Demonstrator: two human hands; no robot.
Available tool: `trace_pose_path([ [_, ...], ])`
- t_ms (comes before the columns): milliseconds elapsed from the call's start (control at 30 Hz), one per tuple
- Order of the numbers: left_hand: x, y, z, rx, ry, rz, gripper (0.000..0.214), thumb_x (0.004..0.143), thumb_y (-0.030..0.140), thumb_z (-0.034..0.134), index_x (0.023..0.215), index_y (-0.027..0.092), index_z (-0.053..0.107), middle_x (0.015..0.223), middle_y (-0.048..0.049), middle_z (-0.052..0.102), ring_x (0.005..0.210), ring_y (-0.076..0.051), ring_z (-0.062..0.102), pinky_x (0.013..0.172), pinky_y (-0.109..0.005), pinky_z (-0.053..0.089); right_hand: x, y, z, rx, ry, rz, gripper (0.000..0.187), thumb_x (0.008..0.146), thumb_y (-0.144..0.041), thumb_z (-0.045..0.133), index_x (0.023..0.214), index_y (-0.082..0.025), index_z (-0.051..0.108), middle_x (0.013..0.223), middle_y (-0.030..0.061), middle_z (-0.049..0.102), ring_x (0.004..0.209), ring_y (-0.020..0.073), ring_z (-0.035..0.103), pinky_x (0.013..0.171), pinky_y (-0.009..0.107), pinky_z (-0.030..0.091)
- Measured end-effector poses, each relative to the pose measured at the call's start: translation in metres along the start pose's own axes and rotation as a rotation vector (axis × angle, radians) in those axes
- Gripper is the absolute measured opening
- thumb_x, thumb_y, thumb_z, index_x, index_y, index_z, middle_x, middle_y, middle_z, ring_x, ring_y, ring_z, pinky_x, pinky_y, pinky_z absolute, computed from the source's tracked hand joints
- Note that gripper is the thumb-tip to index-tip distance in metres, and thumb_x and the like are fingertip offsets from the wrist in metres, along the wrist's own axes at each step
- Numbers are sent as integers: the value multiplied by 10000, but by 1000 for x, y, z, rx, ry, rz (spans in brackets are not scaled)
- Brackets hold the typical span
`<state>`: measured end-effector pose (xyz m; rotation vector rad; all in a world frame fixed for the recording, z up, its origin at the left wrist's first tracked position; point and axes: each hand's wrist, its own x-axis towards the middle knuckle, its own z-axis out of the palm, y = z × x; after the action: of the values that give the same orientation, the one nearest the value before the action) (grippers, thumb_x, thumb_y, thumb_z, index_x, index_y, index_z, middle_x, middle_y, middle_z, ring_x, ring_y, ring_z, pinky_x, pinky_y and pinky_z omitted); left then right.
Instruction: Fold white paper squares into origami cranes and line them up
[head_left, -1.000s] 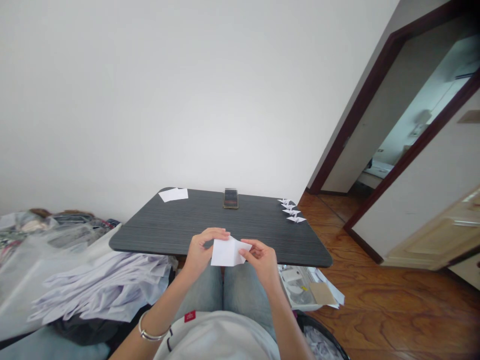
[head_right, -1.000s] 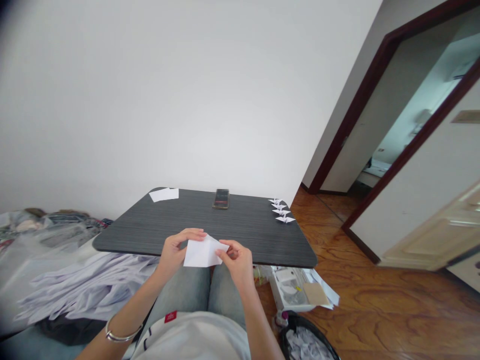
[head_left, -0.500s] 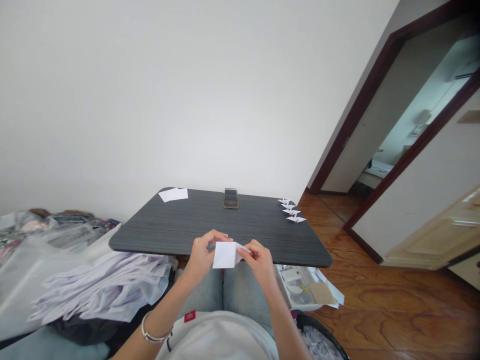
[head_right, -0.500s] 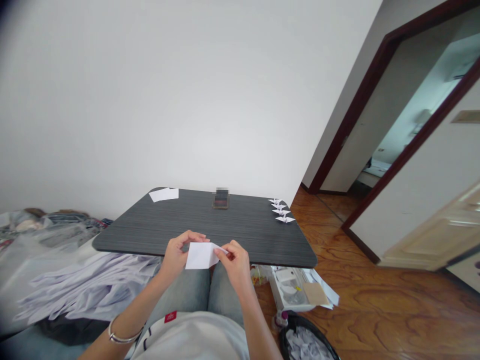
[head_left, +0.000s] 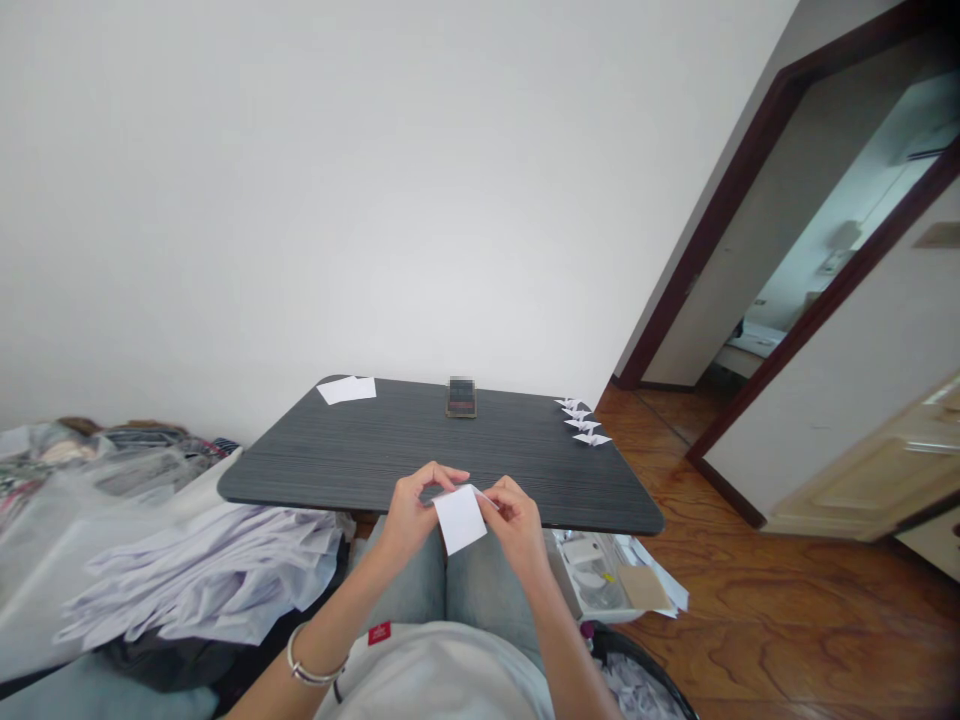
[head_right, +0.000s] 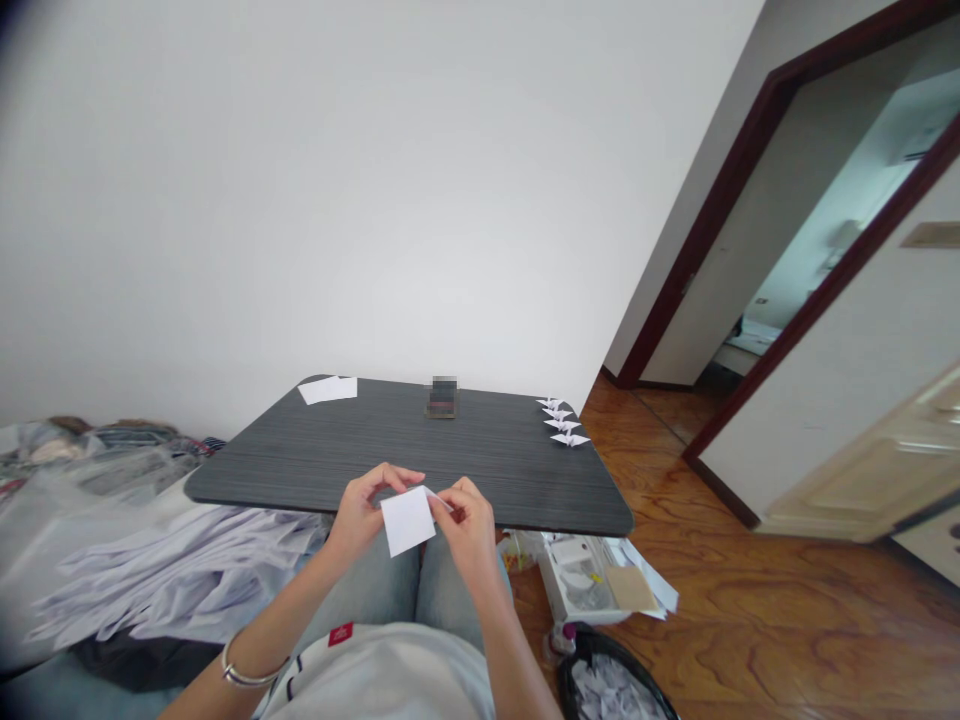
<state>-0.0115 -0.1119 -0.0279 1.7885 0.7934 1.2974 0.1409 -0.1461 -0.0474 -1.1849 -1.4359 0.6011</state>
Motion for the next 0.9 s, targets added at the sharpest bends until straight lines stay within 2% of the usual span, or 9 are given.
trace_pose_path([
  [200,-2,0,-1,83,-21,88,39,703,149,600,739,154,586,926,-87,667,877,-190,609,798,-312,444,1,-3,-3,-6,53,48,262,773,-322,517,595,-159,619,579,0,531,587,130,466,520,216,343],
  [367,-5,-2,-2,189,-41,218,101,754,192,566,814,170,643,947,-84,669,887,-186,605,801,-314,452,1,-2,-3,167,96,154,286,769,-365,509,656,-131,629,527,-17,521,480,101,425,456,205,312],
  [567,-10,-4,-2,238,34,294,176,786,168,516,906,188,645,972,-79,660,906,-181,598,797,-316,462,-1,-3,-1,287,78,192,277,752,-380,535,671,-134,631,501,-17,527,450,98,427,432,201,305],
  [900,-7,-7,-6,347,-43,422,181,779,110,491,831,195,642,1001,-89,639,915,-177,578,776,-325,463,-2,-7,0,491,-9,225,173,716,-312,575,727,-154,646,557,0,615,485,130,533,463,216,386],
])
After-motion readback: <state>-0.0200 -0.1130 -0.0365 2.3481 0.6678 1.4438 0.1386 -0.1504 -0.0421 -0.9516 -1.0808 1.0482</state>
